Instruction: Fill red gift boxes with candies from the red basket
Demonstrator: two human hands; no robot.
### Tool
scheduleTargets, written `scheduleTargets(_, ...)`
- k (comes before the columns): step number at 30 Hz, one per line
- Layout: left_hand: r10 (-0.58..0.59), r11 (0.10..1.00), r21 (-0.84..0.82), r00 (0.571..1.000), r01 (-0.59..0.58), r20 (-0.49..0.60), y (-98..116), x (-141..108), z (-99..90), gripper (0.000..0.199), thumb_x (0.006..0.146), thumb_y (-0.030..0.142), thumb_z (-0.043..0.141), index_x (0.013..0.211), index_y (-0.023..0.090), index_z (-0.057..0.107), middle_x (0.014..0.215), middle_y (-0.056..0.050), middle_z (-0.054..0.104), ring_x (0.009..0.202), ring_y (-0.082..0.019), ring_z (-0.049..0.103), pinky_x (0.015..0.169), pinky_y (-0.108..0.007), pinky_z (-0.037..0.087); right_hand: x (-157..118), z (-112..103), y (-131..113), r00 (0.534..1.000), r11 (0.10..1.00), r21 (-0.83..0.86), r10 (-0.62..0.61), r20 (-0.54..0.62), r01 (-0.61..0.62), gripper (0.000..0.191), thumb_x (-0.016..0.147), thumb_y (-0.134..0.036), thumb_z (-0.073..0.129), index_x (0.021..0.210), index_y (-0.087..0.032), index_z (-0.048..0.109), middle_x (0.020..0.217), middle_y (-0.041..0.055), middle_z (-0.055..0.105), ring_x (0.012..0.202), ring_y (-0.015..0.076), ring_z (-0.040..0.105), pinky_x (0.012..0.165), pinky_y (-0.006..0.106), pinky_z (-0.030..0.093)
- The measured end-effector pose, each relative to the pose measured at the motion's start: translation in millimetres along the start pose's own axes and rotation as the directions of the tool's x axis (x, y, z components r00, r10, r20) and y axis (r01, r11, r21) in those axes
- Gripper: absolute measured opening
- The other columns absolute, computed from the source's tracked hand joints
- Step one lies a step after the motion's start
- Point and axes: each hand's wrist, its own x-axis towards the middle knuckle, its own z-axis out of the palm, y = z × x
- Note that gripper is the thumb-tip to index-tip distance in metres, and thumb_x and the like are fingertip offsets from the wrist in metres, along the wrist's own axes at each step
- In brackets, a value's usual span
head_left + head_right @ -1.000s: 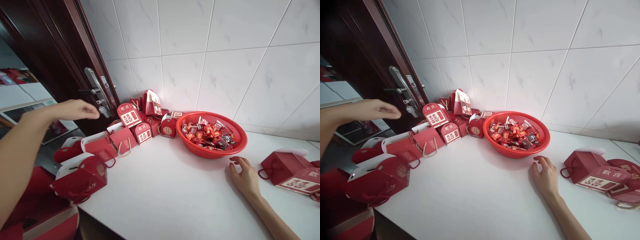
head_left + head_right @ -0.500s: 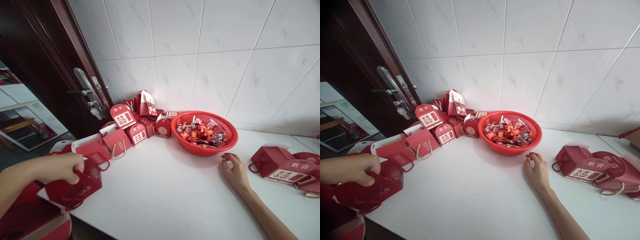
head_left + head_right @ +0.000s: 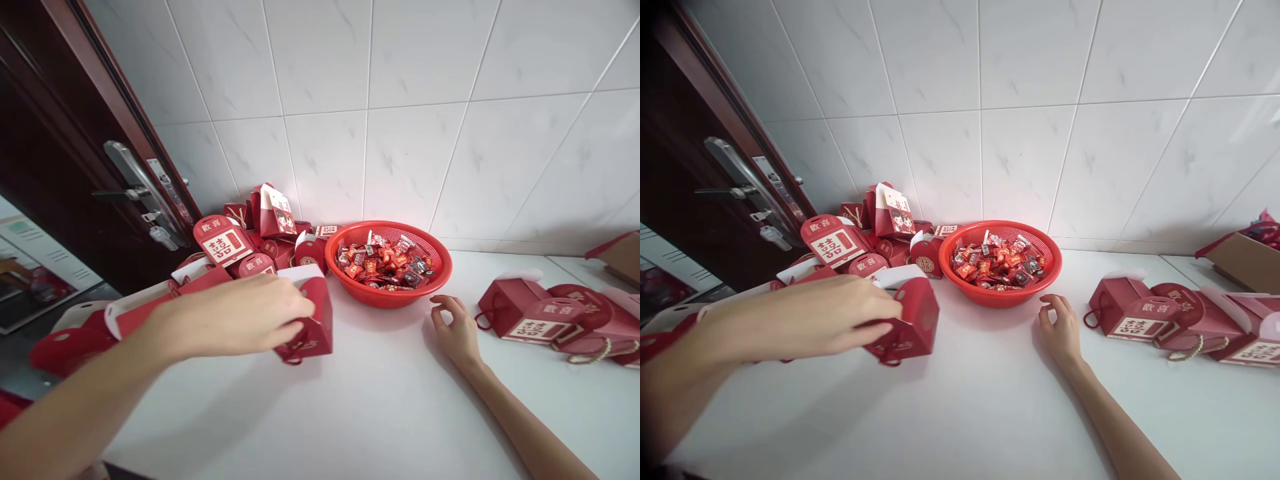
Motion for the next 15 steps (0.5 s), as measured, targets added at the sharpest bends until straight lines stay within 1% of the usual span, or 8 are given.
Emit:
scheduleTargets(2, 0.075, 0.980, 0.183, 0.997, -0.077, 0.018, 23, 26, 7.5, 0.031, 0.093, 0.010, 0.049, 0.065, 0.020, 0.056, 0.062, -0.002, 0.062, 0.051, -0.017, 0.054, 0.051, -0.033, 0.030, 0, -1, -2, 0.999, 1.000, 0.007, -0.002, -0.050, 0.002, 0.022, 0.080, -0.030, 0.049, 0.092, -0.021, 0.066, 0.091, 0.0098, 0.070, 0.076, 0.0248, 0.068, 0.052, 0.032, 0.045)
scheduleTargets(4, 0.187, 0.936, 0.300, 0.982, -0.183, 0.015, 41, 48, 19.3, 0.028, 0.092, 0.006, 0.050, 0.069, 0.019, 0.059, 0.065, -0.003, 0.063, 0.054, -0.018, 0.057, 0.050, -0.035, 0.026, 1, -3, -4, 0.995, 1.000, 0.014, -0.013, -0.097, 0.015, 0.021, 0.083, -0.030, 0.050, 0.094, -0.021, 0.065, 0.089, 0.0090, 0.069, 0.077, 0.0245, 0.068, 0.049, 0.030, 0.043)
scheduleTargets(6, 0.262, 0.909, 0.333, 0.965, -0.250, 0.008, 56, 67, 32.6, 0.024, 0.090, 0.004, 0.053, 0.072, 0.017, 0.062, 0.066, -0.003, 0.065, 0.055, -0.020, 0.060, 0.049, -0.036, 0.025, 1, -5, -7, 0.987, 0.999, 0.011, -0.048, -0.154, 0.050, 0.017, 0.087, -0.029, 0.050, 0.095, -0.022, 0.064, 0.090, 0.0089, 0.069, 0.077, 0.0239, 0.067, 0.047, 0.029, 0.041)
scheduleTargets(7, 0.284, 0.905, 0.330, 0.959, -0.269, 0.003, 61, 75, 39.1, 0.022, 0.089, 0.004, 0.055, 0.073, 0.017, 0.063, 0.066, -0.004, 0.066, 0.055, -0.020, 0.061, 0.048, -0.036, 0.026, 2, -6, -9, 0.978, 0.996, 0.001, -0.084, -0.190, 0.086, 0.016, 0.089, -0.028, 0.051, 0.095, -0.022, 0.064, 0.091, 0.0086, 0.069, 0.076, 0.0233, 0.067, 0.048, 0.030, 0.043)
scheduleTargets(9, 0.304, 0.903, 0.316, 0.953, -0.290, 0.007, 69, 86, 50.6, 0.020, 0.090, 0.004, 0.056, 0.077, 0.016, 0.064, 0.066, -0.004, 0.067, 0.056, -0.021, 0.063, 0.047, -0.035, 0.025, 2, -8, -15, 0.943, 0.980, -0.034, -0.197, -0.267, 0.195, 0.012, 0.093, -0.023, 0.052, 0.097, -0.022, 0.063, 0.091, 0.0072, 0.068, 0.074, 0.0217, 0.066, 0.055, 0.032, 0.049)
scheduleTargets(11, 0.294, 0.921, 0.265, 0.956, -0.287, 0.014, 72, 91, 58.0, 0.018, 0.094, 0.011, 0.057, 0.079, 0.016, 0.065, 0.067, -0.005, 0.068, 0.058, -0.022, 0.065, 0.048, -0.034, 0.026, 0, -11, -24, 0.887, 0.941, -0.066, -0.335, -0.318, 0.331, 0.014, 0.095, -0.015, 0.053, 0.101, -0.022, 0.062, 0.094, 0.0067, 0.068, 0.078, 0.0213, 0.066, 0.067, 0.035, 0.054)
scheduleTargets(13, 0.282, 0.949, 0.137, 0.959, -0.283, 0.024, 69, 91, 59.5, 0.021, 0.098, 0.028, 0.062, 0.081, 0.017, 0.066, 0.072, -0.004, 0.070, 0.063, -0.022, 0.067, 0.050, -0.032, 0.031, -5, -13, -36, 0.836, 0.886, -0.062, -0.455, -0.306, 0.459, 0.021, 0.095, -0.009, 0.054, 0.108, -0.022, 0.062, 0.099, 0.0084, 0.068, 0.087, 0.0230, 0.069, 0.075, 0.037, 0.056)
scheduleTargets(15, 0.294, 0.955, -0.043, 0.955, -0.292, 0.035, 61, 86, 55.6, 0.030, 0.096, 0.045, 0.066, 0.084, 0.018, 0.068, 0.079, -0.003, 0.073, 0.070, -0.021, 0.069, 0.056, -0.030, 0.038, -13, -16, -50, 0.806, 0.831, -0.017, -0.545, -0.229, 0.557, 0.029, 0.093, -0.005, 0.056, 0.116, -0.022, 0.062, 0.107, 0.0114, 0.068, 0.096, 0.0251, 0.069, 0.080, 0.038, 0.057)
